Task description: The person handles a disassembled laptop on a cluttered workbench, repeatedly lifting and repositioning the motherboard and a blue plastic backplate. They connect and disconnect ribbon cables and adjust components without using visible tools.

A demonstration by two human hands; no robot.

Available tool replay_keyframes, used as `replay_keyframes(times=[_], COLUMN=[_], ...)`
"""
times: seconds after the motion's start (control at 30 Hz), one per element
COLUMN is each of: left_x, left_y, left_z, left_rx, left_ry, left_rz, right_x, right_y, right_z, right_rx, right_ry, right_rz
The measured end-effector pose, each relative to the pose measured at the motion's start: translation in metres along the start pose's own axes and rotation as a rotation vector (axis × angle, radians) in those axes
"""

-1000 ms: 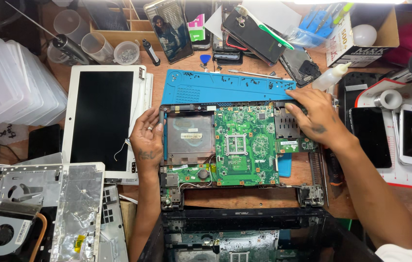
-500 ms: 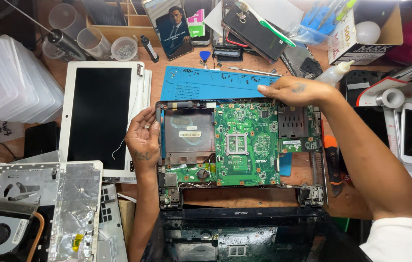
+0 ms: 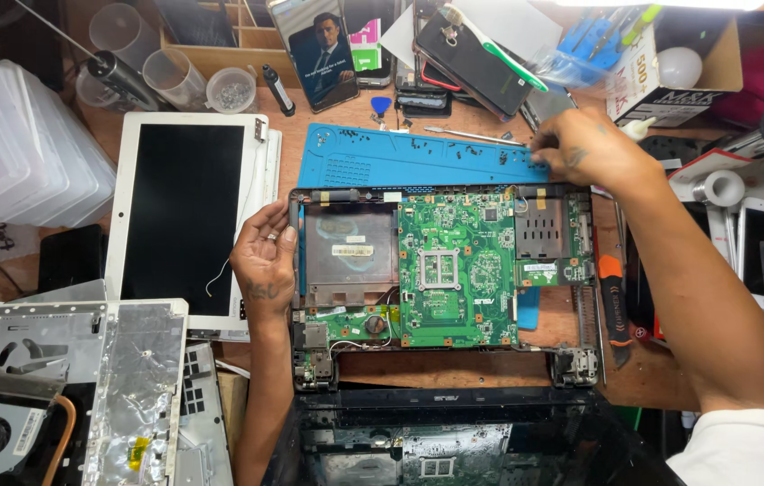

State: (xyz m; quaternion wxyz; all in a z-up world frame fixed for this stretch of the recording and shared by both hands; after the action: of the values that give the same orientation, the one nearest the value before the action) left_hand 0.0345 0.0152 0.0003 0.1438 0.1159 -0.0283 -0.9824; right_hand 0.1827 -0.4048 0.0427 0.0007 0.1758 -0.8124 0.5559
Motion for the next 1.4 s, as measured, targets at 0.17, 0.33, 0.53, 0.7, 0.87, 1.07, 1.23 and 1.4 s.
replay_keyframes(times=[0.17, 0.33, 0.53, 0.7, 0.87, 1.07, 1.23, 1.4], left_x=[0.0, 0.0, 0.001, 0.002, 0.001, -0.001, -0.001, 0.001], left_y=[-0.001, -0.001, 0.0, 0.001, 0.002, 0.003, 0.003, 0.004], left_z=[0.0, 0.001, 0.002, 0.001, 0.0, -0.004, -0.004, -0.002], left_rx=[0.017, 0.013, 0.021, 0.014, -0.021, -0.041, -0.073, -0.079], left_ry=[0.02, 0.028, 0.01, -0.029, -0.02, -0.022, -0.052, -0.026], left_rz=[-0.007, -0.006, -0.005, 0.008, -0.003, -0.029, -0.017, -0.017], right_x=[0.001, 0.002, 0.004, 0.004, 0.0, -0.004, -0.002, 0.009], right_y=[0.016, 0.02, 0.016, 0.014, 0.017, 0.02, 0.022, 0.016], right_z=[0.011, 0.02, 0.019, 0.015, 0.01, 0.012, 0.006, -0.004], right_rx=[0.146, 0.137, 0.073, 0.002, -0.022, -0.079, -0.144, -0.172], right_ry=[0.021, 0.19, 0.244, 0.236, 0.217, 0.193, 0.117, 0.111], right_rz=[0.03, 0.024, 0.009, 0.037, 0.068, 0.107, 0.171, 0.17])
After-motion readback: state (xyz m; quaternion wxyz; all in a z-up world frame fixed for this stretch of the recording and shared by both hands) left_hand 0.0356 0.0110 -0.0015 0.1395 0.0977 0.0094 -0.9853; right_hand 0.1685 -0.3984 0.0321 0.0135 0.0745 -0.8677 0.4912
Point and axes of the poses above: each hand's wrist, its own x-axis away from the middle knuckle, its own y-axis out of the palm, z = x × y, the point moved 4 cm from there along -x, towards the middle knuckle
